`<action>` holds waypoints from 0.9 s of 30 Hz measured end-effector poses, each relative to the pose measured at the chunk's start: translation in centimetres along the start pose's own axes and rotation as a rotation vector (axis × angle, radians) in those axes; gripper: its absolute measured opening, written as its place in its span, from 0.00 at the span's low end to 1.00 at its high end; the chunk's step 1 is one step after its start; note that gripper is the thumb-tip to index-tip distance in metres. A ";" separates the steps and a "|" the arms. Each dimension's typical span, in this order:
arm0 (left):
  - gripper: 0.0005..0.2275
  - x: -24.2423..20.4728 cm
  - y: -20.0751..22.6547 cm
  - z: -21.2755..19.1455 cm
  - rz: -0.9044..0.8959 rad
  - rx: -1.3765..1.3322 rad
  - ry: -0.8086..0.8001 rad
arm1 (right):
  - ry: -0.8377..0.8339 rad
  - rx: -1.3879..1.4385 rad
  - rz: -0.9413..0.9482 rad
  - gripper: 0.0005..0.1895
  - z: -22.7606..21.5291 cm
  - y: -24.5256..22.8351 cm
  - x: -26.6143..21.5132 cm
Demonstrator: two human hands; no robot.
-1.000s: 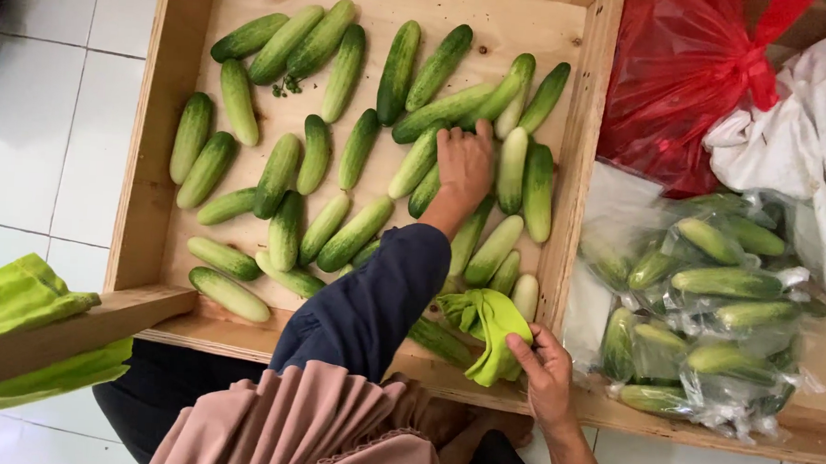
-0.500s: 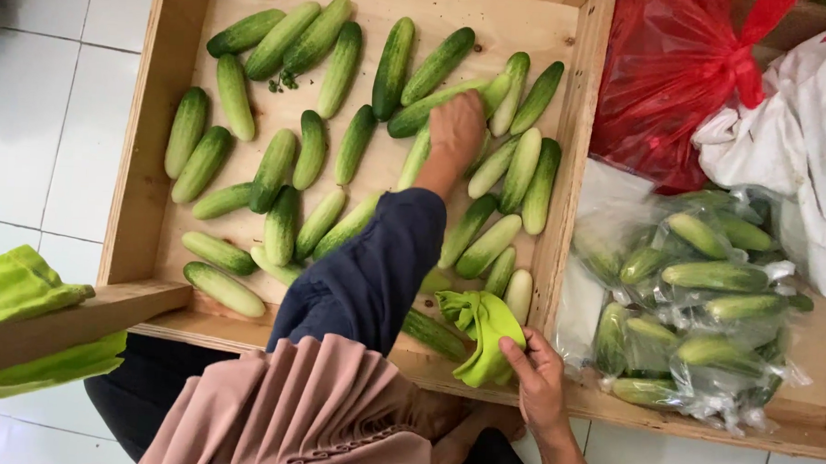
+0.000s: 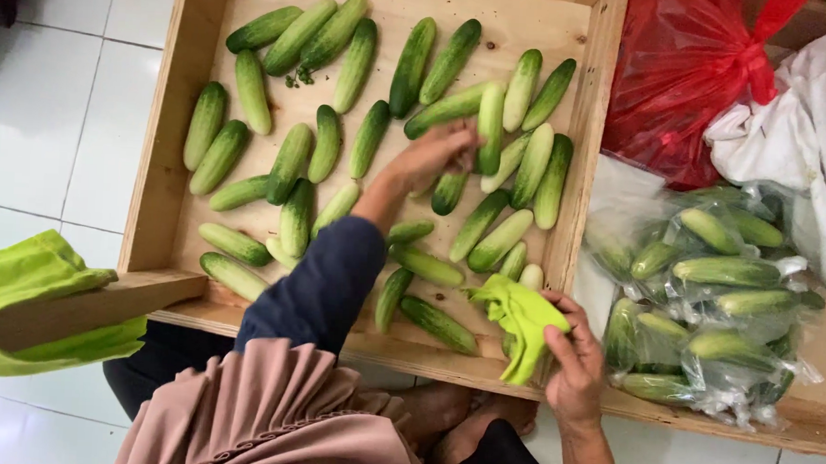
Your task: Wiping cucumbers with a cloth and placing them into plastic bags
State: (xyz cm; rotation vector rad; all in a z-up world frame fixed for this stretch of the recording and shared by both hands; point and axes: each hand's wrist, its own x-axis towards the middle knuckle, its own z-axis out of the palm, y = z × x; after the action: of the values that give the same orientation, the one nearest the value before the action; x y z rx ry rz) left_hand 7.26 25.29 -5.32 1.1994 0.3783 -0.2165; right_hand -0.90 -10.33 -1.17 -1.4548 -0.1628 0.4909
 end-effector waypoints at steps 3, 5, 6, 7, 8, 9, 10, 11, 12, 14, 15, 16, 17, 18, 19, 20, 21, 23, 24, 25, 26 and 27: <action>0.16 0.0 -9.9 -0.6 -0.004 -0.461 -0.087 | -0.076 0.248 0.094 0.25 1.4 -2.8 0.6; 0.16 -2.5 -11.6 1.4 -0.034 -0.472 -0.093 | -0.012 0.198 0.019 0.22 2.6 -3.6 0.3; 0.19 -3.6 -12.3 2.4 -0.062 -0.478 -0.104 | 0.056 0.150 -0.060 0.20 3.3 -3.9 0.2; 0.19 -5.8 -11.2 4.1 -0.064 -0.481 -0.103 | 0.055 0.149 -0.057 0.20 3.9 -3.6 0.3; 0.18 -7.9 -9.9 5.7 -0.095 -0.541 -0.026 | 0.036 0.095 -0.178 0.15 4.5 -3.3 0.4; 0.18 -9.9 -8.6 7.4 -0.125 -0.599 0.049 | 0.018 0.041 -0.302 0.10 5.1 -3.0 0.6; 0.18 -10.8 -9.6 8.3 -0.125 -0.601 0.049 | 0.017 0.039 -0.301 0.10 6.2 -2.9 0.7; 0.22 -11.5 -10.6 9.3 -0.076 -0.505 0.018 | -0.040 -0.177 -0.361 0.15 7.1 -2.8 0.7; 0.27 -12.2 -11.6 10.4 -0.027 -0.408 -0.012 | -0.099 -0.395 -0.417 0.20 8.0 -2.7 0.7; 0.24 -14.0 -12.0 11.4 0.041 -0.312 -0.013 | -0.102 -0.553 -0.474 0.18 8.7 -0.3 1.5; 0.23 -15.1 -12.4 11.9 0.101 -0.222 -0.011 | -0.108 -0.714 -0.520 0.19 9.1 0.9 1.7; 0.23 -15.1 -13.3 11.7 0.099 -0.223 -0.009 | -0.110 -0.713 -0.518 0.19 9.1 0.2 1.9; 0.22 -15.1 -14.0 11.3 0.146 -0.184 -0.065 | -0.114 -0.610 -0.399 0.23 9.3 -0.5 2.4; 0.20 -15.1 -14.8 10.9 0.191 -0.144 -0.122 | -0.119 -0.506 -0.280 0.36 9.6 -1.1 2.8; 0.20 -15.1 -14.8 10.7 0.190 -0.148 -0.115 | -0.126 -0.506 -0.276 0.36 10.3 -1.4 2.7; 0.20 -15.1 -14.7 10.6 0.219 -0.102 -0.085 | -0.097 -0.481 -0.313 0.32 11.0 -1.7 2.5; 0.19 -14.5 -14.2 10.1 0.259 -0.050 -0.054 | -0.069 -0.453 -0.362 0.29 11.8 -2.1 3.1; 0.23 -17.7 -9.0 10.5 0.265 0.035 -0.002 | -0.056 -0.478 -0.400 0.22 11.7 -0.2 2.7; 0.27 -19.5 -6.5 10.7 0.259 0.119 0.043 | -0.035 -0.504 -0.429 0.17 11.7 0.9 2.5; 0.27 -20.2 -5.6 10.7 0.260 0.117 0.050 | -0.043 -0.503 -0.429 0.17 11.8 1.2 2.1; 0.26 -21.0 -4.8 10.8 0.234 0.123 0.063 | -0.046 -0.504 -0.410 0.17 12.0 1.6 1.7; 0.25 -21.5 -3.7 10.7 0.214 0.134 0.076 | -0.047 -0.502 -0.398 0.17 12.3 1.9 1.6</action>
State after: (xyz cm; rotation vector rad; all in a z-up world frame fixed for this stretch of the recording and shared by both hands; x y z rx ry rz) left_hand -12.01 13.24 3.30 1.3732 0.3020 -0.0107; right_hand -4.76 1.56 -1.81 -1.8408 -0.6354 0.1591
